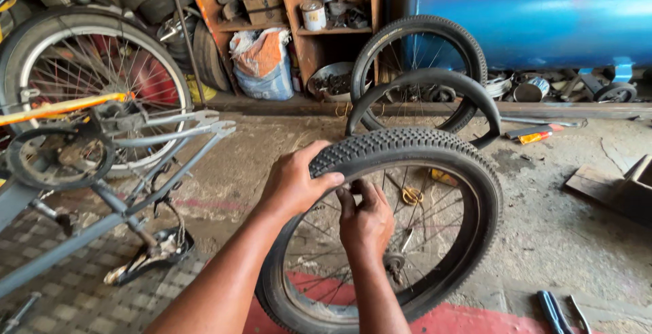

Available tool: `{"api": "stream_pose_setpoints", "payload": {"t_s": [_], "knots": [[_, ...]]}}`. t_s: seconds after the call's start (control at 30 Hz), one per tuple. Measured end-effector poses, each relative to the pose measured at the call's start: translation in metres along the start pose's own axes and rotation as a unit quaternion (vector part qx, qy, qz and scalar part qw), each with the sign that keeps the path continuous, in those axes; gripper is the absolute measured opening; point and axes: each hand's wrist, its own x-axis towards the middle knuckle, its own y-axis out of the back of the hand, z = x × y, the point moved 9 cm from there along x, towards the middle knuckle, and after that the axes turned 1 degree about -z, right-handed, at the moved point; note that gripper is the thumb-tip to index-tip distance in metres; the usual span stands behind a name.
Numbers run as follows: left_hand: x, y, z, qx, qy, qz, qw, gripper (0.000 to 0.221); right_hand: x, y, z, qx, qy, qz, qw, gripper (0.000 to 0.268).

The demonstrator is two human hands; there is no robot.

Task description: The person removes a bicycle tire from a rim using a tool, extracts the inner tube, and manipulates the tube and valve stem by hand.

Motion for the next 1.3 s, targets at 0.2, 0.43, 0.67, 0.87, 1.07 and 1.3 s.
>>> {"api": "stream_pose_setpoints", "payload": {"t_s": [0.2,0.43,0.67,0.87,1.07,1.3], "knots": [[0.021,-0.003,0.008,0.071,-0.068,0.016,0.995,0.082,0.002,-0.008,0.000,-0.075,-0.026,0.004,0.997,0.021],[-0.020,0.002,0.067,0.195,-0.207,0.218,0.934,0.083,0.015,-0.017,0.040,0.062,-0.024,0.021,0.998,0.030],[0.057,-0.030,0.009,0.049,-0.029,-0.062,0.996,0.065,-0.018,-0.052,0.101,0.361,-0.389,0.069,0.845,0.027],[0.059,-0.039,-0.004,-0.039,-0.019,-0.091,0.995,0.058,-0.005,-0.047,0.065,0.491,-0.400,0.052,0.772,0.029],[0.048,-0.042,-0.014,-0.121,-0.016,-0.144,0.982,0.056,-0.010,-0.040,0.044,0.477,-0.445,-0.007,0.758,0.038],[0.036,-0.050,0.006,-0.191,-0.082,-0.248,0.946,0.064,-0.036,-0.040,0.032,0.619,-0.374,0.151,0.674,0.032]]}}
